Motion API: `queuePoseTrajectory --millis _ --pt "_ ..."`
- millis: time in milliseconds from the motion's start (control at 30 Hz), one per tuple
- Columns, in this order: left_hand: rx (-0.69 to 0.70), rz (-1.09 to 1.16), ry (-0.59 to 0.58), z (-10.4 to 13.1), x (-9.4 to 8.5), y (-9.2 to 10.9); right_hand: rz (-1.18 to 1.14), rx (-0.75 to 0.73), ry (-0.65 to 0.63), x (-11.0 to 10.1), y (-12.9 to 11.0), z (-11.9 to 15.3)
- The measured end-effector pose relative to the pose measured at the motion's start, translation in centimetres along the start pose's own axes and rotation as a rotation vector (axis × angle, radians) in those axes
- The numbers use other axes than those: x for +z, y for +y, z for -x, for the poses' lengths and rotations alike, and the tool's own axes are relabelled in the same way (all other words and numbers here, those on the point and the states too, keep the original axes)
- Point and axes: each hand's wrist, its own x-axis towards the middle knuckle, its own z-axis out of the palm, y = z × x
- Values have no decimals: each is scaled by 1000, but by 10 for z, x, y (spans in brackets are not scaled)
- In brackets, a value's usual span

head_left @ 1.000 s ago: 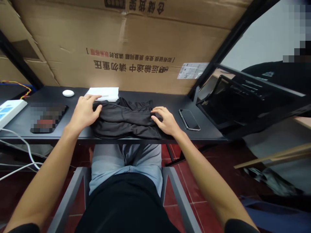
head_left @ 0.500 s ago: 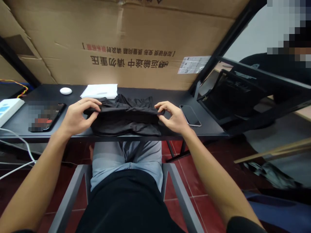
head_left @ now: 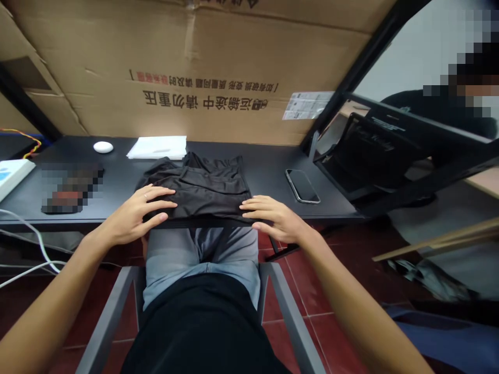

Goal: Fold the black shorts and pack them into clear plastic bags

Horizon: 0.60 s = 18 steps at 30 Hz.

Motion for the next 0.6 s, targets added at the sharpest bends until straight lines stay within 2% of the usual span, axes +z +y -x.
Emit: queuePoseTrajectory --millis 67,167,233,300,400,433,500,600 --pt "-5 -4 76 -11 -7 0 -58 43 77 -7 4 -8" --pt "-15 -70 125 -48 -17 -3 14 143 192 -15 18 -33" --pt "6 -119 48 -79 -20 -9 117 158 146 -17 31 -52" --pt "42 -151 -66 -106 -20 -17 181 122 24 -17 43 -68" --pt "64 -195 -227 -133 -20 -27 219 104 -87 -19 54 -82" --pt "51 -224 -251 -139 -20 -29 220 136 -71 -20 57 -84" --pt "-16 -304 -230 -150 -24 -32 185 252 44 -24 63 -90" --pt "-182 -392 -85 -171 -31 -37 71 446 270 -32 79 -108"
